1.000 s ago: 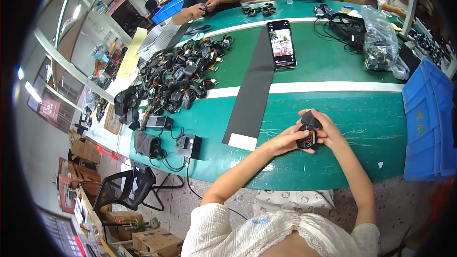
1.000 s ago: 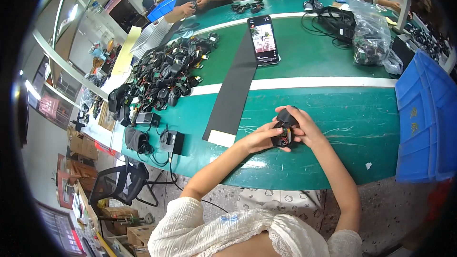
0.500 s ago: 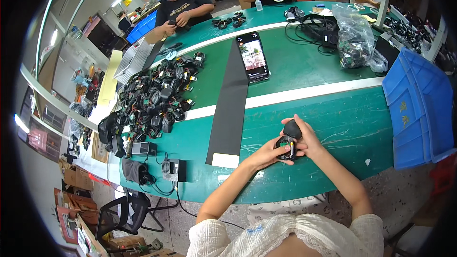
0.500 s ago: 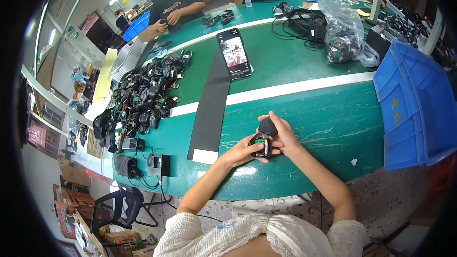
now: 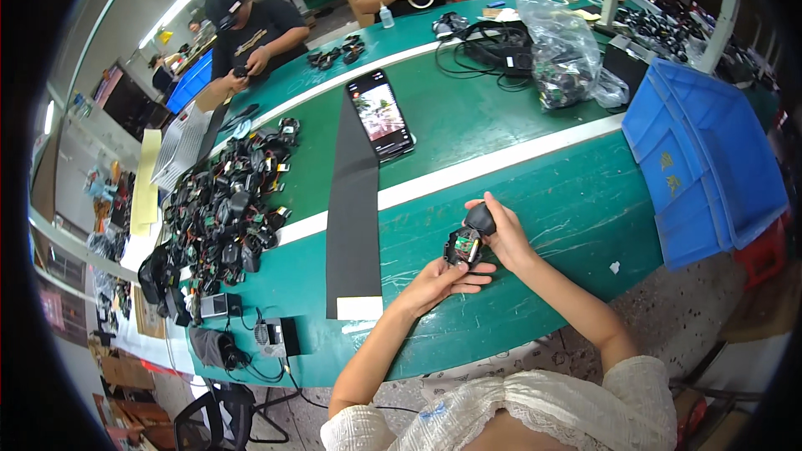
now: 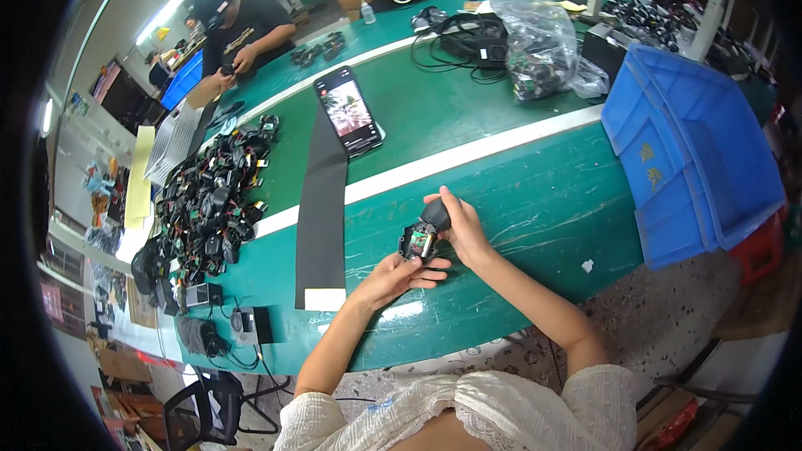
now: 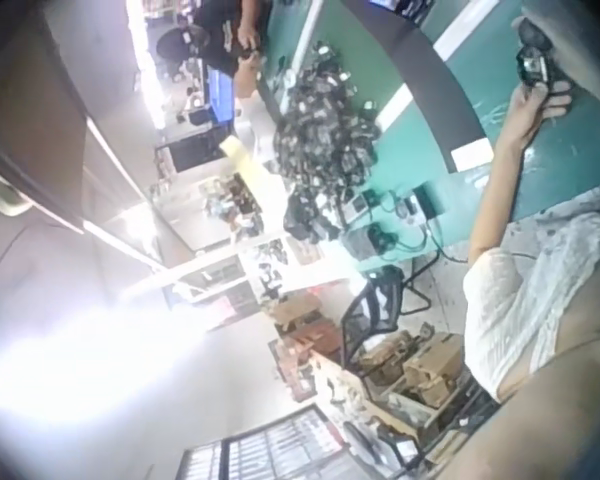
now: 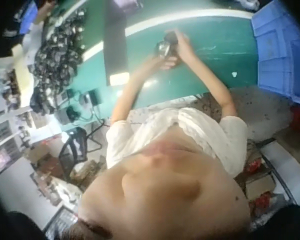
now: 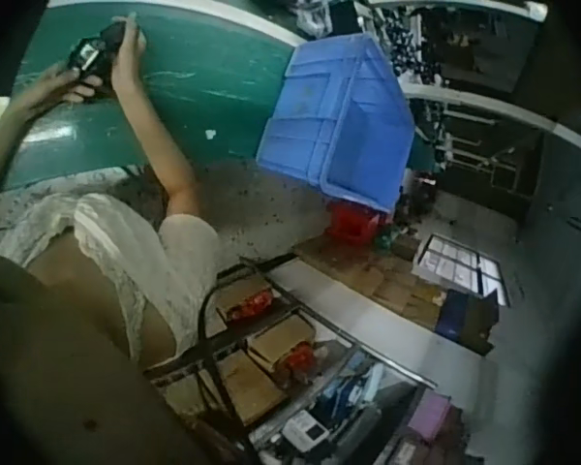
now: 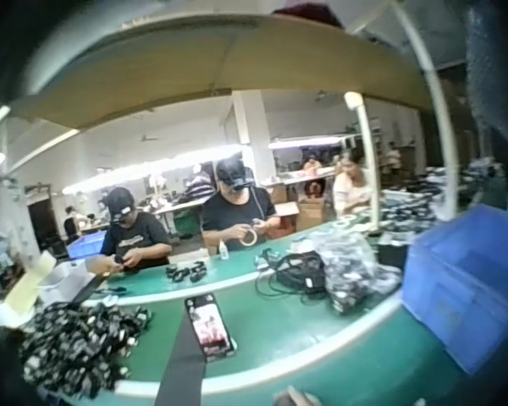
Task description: The person assembles small electronic devices, likely computer mice, at a workbench. They insert batteries into the device casing, connect internal wires, and place the assembled units into a blue bin. The person handles multiple units sequentially, performing the same assembly steps for each.
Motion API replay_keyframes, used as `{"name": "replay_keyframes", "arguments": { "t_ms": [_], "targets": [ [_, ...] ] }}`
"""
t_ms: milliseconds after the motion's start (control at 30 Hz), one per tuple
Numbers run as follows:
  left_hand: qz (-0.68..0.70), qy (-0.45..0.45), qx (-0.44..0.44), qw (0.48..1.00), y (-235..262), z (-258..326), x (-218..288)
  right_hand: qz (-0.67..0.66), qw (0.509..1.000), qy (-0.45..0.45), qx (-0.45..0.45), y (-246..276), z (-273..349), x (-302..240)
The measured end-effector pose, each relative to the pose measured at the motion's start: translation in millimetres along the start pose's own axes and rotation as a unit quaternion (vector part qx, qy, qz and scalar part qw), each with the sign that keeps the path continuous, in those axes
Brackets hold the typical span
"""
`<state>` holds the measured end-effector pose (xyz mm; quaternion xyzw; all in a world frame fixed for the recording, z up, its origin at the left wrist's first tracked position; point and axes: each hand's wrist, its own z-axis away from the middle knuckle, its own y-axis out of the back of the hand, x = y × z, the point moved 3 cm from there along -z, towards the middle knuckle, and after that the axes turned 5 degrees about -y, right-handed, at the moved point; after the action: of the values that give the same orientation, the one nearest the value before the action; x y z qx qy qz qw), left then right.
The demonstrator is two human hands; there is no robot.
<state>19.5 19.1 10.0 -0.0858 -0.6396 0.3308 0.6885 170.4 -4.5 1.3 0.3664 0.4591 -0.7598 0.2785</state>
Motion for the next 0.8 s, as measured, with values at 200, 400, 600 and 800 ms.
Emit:
{"name": "replay_keyframes", "arguments": {
  "t_ms": [200, 400, 600, 800],
  "targets": [
    [-0.007, 0.007, 0.000, 1.000, 3.8, -3.1, -4.5, -0.038, 0.999, 0.005, -0.008, 1.3, -3.4, -0.4],
    [-0.026, 0.003, 0.007, 1.000, 0.6, -0.7, -2.3, -0.044, 0.998, -0.031, -0.022, 4.1, -5.8, 2.3],
    [-0.033, -0.015, 0.005, 0.999, 0.8, -1.7, -4.0, -0.073, 0.995, -0.049, -0.037, 4.2, -4.0, 3.0],
    [-0.034, -0.010, 0.000, 0.999, 3.4, -1.4, -5.6, -0.086, 0.993, -0.056, -0.050, 6.0, -8.8, 8.1]
  ]
}}
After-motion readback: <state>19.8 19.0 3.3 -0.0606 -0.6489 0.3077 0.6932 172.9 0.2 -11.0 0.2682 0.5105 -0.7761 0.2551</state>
